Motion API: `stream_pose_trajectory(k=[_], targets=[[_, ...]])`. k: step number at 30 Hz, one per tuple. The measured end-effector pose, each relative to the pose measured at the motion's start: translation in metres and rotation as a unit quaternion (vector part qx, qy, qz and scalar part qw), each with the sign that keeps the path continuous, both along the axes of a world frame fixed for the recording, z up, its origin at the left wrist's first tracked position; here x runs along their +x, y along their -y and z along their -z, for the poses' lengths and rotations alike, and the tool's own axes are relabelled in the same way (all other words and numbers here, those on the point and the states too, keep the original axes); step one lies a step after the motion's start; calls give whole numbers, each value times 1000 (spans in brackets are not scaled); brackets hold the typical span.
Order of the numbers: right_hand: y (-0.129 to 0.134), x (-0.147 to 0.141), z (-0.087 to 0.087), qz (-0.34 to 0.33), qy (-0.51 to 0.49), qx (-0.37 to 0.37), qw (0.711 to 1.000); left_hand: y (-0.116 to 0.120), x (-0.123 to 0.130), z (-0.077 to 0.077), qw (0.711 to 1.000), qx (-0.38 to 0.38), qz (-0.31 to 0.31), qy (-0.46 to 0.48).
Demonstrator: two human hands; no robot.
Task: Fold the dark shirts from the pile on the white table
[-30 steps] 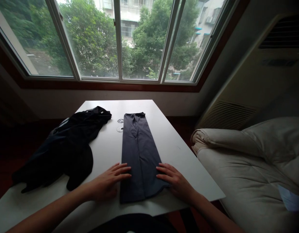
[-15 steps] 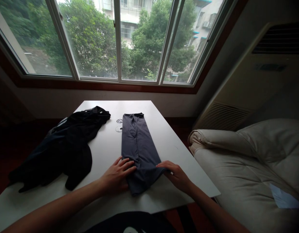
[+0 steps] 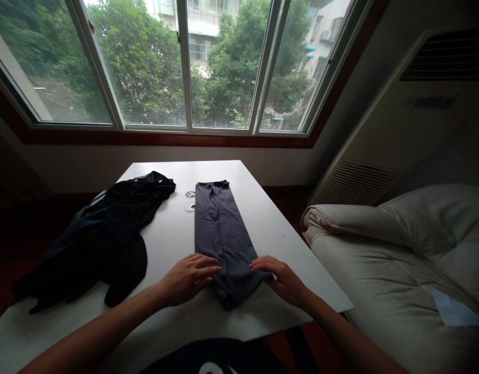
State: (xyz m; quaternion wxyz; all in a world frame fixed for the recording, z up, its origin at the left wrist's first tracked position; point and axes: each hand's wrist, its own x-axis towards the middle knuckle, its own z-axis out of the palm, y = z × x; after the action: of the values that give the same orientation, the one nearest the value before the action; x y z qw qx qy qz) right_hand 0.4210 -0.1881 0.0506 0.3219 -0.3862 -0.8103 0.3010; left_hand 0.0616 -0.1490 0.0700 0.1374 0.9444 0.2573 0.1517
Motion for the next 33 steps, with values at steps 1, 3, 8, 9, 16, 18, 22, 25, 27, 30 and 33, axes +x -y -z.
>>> stream_pose_trajectory(k=[1,3,8,9,16,18,22,25,27,30,33], targets=[[0,2,1,-6,8,5,1000,-1,-3,-6,1000,-10,14,1],[-1,4,3,-10,16,9,1000,-1,-8,-13,998,-22,50,-3],[-2,4,3,-5,8,6,1000,6,-6,-7,993,-35,97,-54],[-2,3,3,-3,1,3,1000,7,-5,-3,993,-32,93,-60],[1,-9,1,36,-47,-26,998,2,7,33,996,68,57,-26],[1,-11,0,47,-61,-40,996,-5,7,42,995,99,32,-13],[0,-14,-4,59,-85,-73,992,-15,8,47,994,103,-41,0],[0,-18,-2,65,-95,-90,989,-14,12,43,996,86,-15,4],[0,-21,0,63,-97,-96,989,-10,14,39,997,80,24,1],[0,-24,3,56,-91,-99,989,-4,14,30,996,63,57,-11],[1,-23,3,62,-77,-94,991,0,10,15,994,16,108,-20]])
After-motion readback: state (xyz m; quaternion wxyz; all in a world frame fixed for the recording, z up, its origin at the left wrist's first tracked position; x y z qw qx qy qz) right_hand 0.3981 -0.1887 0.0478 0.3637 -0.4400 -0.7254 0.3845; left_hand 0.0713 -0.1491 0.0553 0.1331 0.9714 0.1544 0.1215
